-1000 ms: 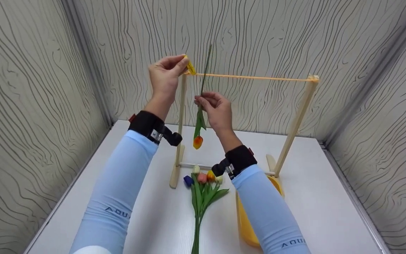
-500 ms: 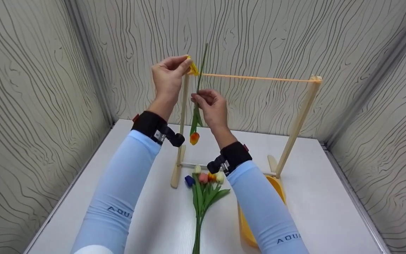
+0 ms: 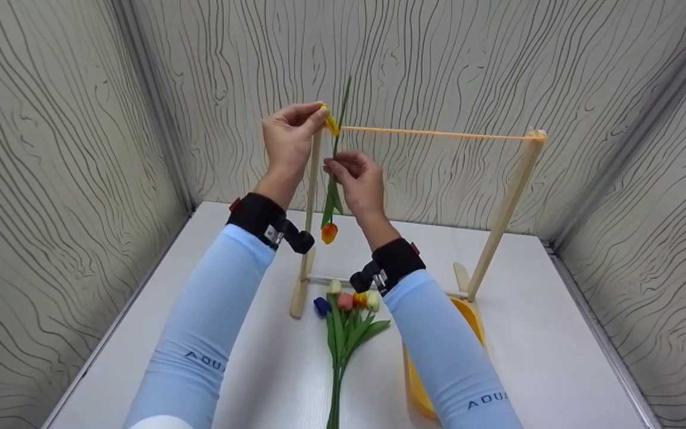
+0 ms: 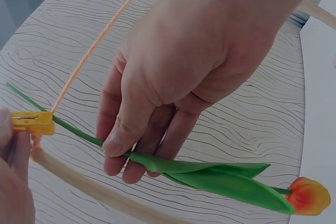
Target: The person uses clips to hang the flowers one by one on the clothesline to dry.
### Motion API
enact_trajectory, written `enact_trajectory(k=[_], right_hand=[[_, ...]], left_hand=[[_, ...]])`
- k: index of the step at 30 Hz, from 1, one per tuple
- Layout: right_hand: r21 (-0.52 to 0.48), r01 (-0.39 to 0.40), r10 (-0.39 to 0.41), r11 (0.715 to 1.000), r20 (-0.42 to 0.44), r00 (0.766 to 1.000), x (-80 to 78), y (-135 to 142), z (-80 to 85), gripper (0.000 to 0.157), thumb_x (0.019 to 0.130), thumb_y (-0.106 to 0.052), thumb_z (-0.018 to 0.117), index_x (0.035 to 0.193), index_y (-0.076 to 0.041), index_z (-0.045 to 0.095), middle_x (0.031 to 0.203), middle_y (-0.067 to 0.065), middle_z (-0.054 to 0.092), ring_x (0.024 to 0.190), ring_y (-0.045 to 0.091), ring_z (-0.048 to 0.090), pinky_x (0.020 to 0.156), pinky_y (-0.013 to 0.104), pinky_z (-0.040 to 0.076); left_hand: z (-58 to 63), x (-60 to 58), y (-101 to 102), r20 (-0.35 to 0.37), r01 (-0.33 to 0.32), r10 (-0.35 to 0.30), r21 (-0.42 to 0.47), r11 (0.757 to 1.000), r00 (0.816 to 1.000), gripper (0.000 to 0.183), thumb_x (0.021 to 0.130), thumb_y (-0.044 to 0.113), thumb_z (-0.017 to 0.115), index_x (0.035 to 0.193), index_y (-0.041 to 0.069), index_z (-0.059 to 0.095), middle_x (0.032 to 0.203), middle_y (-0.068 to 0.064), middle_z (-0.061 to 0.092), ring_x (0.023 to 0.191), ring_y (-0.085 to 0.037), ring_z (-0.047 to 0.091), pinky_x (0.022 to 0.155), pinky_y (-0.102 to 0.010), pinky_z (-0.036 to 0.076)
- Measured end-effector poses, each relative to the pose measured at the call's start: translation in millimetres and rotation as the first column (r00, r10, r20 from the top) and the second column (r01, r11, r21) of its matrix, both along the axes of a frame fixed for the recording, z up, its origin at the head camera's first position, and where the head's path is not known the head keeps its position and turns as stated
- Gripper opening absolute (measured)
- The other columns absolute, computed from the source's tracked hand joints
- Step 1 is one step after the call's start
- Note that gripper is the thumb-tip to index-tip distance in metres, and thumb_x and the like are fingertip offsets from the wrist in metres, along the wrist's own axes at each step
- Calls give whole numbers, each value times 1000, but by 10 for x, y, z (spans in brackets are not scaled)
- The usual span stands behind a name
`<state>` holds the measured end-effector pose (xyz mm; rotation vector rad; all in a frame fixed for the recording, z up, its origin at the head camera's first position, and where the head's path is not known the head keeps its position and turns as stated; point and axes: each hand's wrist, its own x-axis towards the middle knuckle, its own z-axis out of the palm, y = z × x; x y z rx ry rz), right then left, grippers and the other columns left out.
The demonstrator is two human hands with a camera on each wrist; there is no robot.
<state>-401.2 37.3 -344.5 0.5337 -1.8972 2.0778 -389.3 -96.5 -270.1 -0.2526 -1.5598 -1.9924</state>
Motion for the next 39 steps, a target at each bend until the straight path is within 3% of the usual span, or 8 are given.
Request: enact_trajectory(k=[6,20,28,35,39], right_hand=[[18,6,-6,1000,-5,1000,0,-16,27,15,103,-1,71,117,3,72,115,22,82,92,7,80,90,25,67],[21,22,-22,1000,-3,1000,7,-41,106,15,104,-2,71,118,0,73,115,21,82,96,12,81,96,30,67],[41,30,-30,999,-11,999,20,-44,137,16,104,-5,71,119,-1,73,116,20,82,99,14,81,99,30,66],[74,60,-57,995,-32,998,34,-40,138,19,105,-7,70,123,-1,72,118,19,82,102,17,81,98,30,66],[99,60,-57,993,-30,998,33,-34,134,19,106,-9,70,124,-2,71,120,17,81,106,19,80,102,31,65]], left_hand=[[-6,14,23,19,-25,25,-25,999,999,17,96,8,82,110,-2,82,98,-5,77,89,-10,76,89,-26,67],[-32,32,19,43,-56,59,-77,995,997,18,96,10,83,112,2,83,104,-9,79,94,-12,77,90,-25,66],[-19,49,14,67,-46,52,-84,995,996,18,97,11,82,114,4,83,109,-11,80,101,-18,78,93,-26,66],[-18,60,17,62,-88,98,-158,984,993,27,96,16,84,121,4,82,118,-16,81,108,-22,78,95,-28,65],[-31,68,22,53,-111,121,-150,982,991,28,96,17,85,121,6,81,120,-14,82,111,-21,79,98,-28,64]])
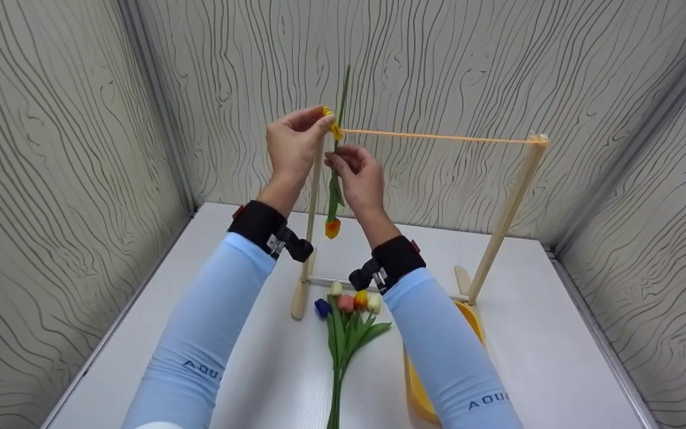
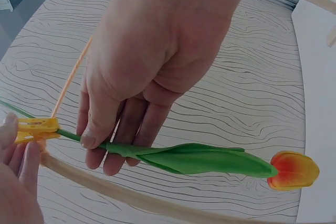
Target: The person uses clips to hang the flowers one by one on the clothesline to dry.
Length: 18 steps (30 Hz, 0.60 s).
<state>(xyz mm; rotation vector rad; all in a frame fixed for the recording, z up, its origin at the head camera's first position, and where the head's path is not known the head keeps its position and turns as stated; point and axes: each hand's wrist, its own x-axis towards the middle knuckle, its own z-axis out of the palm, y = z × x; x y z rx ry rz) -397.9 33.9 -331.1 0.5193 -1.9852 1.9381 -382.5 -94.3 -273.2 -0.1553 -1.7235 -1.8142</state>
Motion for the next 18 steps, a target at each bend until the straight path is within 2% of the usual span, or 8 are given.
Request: enact_trajectory(k=[7,13,18], right_hand=[[37,2,-3,999,19,1000,8,54,-23,23,106,-9,70,128,-2,70,125,17,79,118,24,77,109,36,62],[72,23,-25,997,21,999,14,124,-54,26,106,-9,70,131,-3,70,128,16,78,123,25,75,114,36,59],[79,33,-35,996,27,999,34,188,-66,25,107,-10,69,131,-5,69,129,14,79,123,23,76,116,35,58]], left_hand=[[-15,24,28,-22,-51,51,6,999,998,29,96,17,85,121,4,81,119,-13,83,110,-21,79,97,-28,65],[-35,23,23,-9,-43,44,41,998,999,25,96,15,84,119,4,82,117,-14,83,108,-20,79,96,-27,65],[-59,40,-9,-23,-55,55,27,998,998,25,97,16,84,117,3,82,115,-14,82,104,-19,79,94,-26,66]])
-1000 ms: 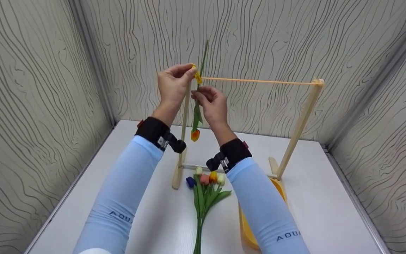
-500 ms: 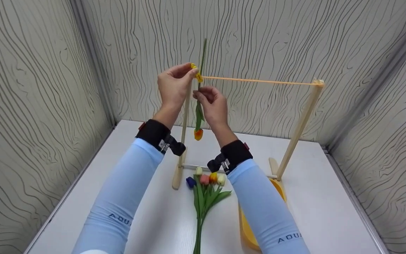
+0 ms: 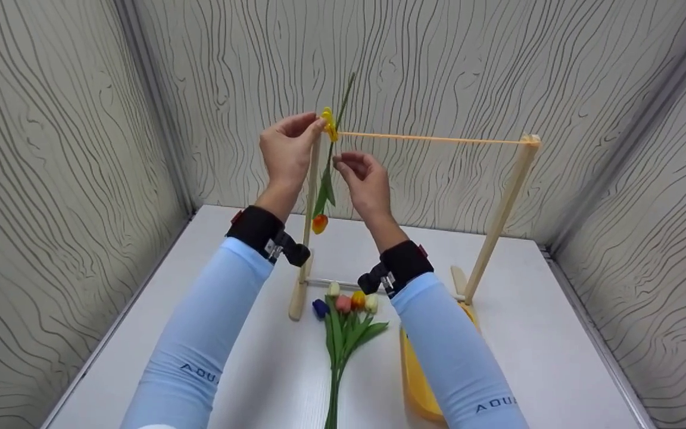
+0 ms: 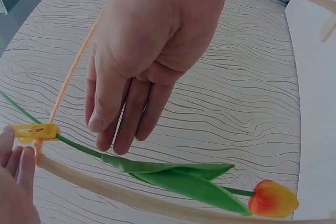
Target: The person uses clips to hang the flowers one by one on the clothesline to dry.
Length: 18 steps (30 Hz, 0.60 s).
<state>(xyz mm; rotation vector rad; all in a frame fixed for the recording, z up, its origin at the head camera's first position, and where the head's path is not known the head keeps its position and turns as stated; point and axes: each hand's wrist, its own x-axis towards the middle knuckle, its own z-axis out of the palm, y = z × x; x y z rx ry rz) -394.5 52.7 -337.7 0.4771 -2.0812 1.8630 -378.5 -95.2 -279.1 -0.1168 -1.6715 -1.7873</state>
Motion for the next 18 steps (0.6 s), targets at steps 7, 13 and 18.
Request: enact_trajectory(k=[7,13,18], right_hand=[[49,17,-14,999,-55,998,34,228,-54,23,108,-12,67,129,-1,70,128,16,79,123,24,76,111,32,60],[187,78,-57,979,-117,992,121,570,-124,27,110,-19,65,133,-5,71,132,11,77,127,23,73,114,38,58],[342,126,-66,931,-183,981,273,921,-183,40,112,-26,64,147,-7,66,147,11,71,142,26,64,125,43,50]], left_hand=[[-67,74,-48,-17,-12,11,-45,999,1000,23,99,19,82,116,3,82,111,-15,81,98,-15,77,88,-23,65],[-146,148,-84,-44,-30,24,-143,989,999,24,100,22,81,117,5,82,114,-13,81,105,-21,75,93,-27,63],[-256,269,-165,-120,-96,57,-348,933,991,34,101,24,80,131,9,78,139,-10,76,138,-27,63,121,-43,51]])
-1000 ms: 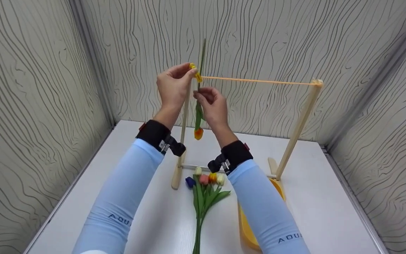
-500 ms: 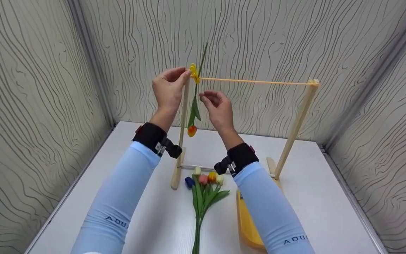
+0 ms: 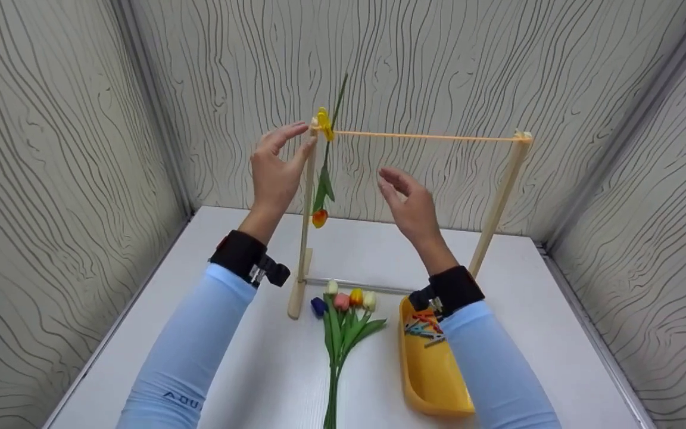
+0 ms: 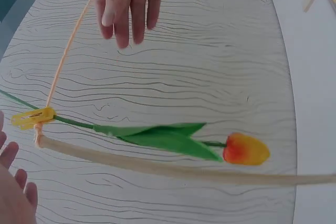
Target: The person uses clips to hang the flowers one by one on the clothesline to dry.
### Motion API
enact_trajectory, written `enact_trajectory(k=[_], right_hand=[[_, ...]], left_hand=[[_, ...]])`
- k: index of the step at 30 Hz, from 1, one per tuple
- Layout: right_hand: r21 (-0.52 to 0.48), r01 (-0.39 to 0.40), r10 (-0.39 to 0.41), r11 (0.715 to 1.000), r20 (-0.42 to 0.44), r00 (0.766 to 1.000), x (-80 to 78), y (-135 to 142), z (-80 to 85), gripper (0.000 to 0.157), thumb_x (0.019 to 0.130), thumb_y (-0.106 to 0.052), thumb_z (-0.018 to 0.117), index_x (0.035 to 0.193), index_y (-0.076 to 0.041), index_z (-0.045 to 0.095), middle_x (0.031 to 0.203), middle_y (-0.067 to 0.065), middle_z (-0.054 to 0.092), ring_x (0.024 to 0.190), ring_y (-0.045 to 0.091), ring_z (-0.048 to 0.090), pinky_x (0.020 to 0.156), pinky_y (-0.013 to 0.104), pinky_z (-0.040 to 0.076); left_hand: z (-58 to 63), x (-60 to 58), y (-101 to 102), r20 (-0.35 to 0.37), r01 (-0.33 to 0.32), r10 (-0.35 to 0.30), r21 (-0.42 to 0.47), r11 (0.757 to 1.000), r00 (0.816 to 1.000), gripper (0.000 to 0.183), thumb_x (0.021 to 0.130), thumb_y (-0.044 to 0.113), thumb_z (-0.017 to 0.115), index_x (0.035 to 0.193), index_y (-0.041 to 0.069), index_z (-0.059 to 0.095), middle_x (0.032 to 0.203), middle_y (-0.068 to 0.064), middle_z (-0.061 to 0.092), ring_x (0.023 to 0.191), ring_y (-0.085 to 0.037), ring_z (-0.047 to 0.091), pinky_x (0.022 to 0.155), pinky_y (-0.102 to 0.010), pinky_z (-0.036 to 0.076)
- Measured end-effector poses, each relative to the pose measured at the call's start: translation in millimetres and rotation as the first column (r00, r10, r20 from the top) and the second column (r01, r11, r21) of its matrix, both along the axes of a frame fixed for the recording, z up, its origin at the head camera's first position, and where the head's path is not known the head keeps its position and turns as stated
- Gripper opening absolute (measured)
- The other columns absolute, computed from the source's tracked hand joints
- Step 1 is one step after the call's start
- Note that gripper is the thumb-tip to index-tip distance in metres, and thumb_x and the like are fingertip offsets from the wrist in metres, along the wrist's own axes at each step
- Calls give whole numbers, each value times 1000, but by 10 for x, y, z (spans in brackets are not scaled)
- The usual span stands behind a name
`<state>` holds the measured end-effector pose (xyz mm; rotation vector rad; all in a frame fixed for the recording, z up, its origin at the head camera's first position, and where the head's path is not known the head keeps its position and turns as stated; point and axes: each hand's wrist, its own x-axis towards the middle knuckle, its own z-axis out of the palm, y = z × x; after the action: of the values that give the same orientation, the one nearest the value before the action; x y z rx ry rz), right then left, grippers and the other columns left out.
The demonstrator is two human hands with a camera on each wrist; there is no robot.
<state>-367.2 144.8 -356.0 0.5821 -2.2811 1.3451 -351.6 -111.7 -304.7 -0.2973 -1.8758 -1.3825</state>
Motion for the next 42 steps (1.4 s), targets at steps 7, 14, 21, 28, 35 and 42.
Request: enact_trajectory(k=[7,14,21,28,35,42], right_hand=[[251,54,-43,967,-51,998,341,466,-187,46,110,-25,67,153,-11,62,158,14,63,151,35,56,129,57,44],[436,93,-51,895,-108,993,676,815,-586,50,104,-22,76,151,-9,64,158,15,63,148,38,59,124,59,48],[601,45,-77,798,27,997,877,974,-1071,49,102,-26,77,147,-9,66,155,18,64,145,42,61,119,62,51],[755,-126,-89,643,237,968,863,991,-1426,39,97,-20,83,132,-6,73,132,15,74,121,35,70,113,57,58],[832,-264,-83,487,345,935,787,982,-1614,32,88,-17,91,116,-8,79,113,12,80,92,26,67,104,52,63],[848,-278,-124,452,368,922,771,926,-1702,25,88,-15,90,110,-8,80,104,11,82,83,25,59,106,51,62]], left_hand=[[-299,202,-80,-174,-81,28,-306,949,984,45,101,26,80,142,9,72,153,-11,68,155,-36,49,134,-57,35],[-761,540,-3,-108,-48,-6,-496,867,994,48,106,29,72,151,12,65,159,-10,63,158,-37,46,132,-64,35],[-1367,826,168,121,149,-93,-632,760,988,60,108,37,67,162,16,52,169,-8,52,164,-38,37,133,-68,30],[-1765,935,309,316,306,-97,-725,617,944,64,108,47,64,165,24,47,174,-1,46,166,-32,34,135,-62,31],[-1965,1014,438,405,397,-118,-726,562,907,60,109,44,64,165,25,48,172,0,49,165,-30,38,136,-59,32],[-2084,1080,533,398,390,-108,-746,540,911,56,110,45,62,162,26,52,170,5,51,163,-26,40,135,-55,35]])
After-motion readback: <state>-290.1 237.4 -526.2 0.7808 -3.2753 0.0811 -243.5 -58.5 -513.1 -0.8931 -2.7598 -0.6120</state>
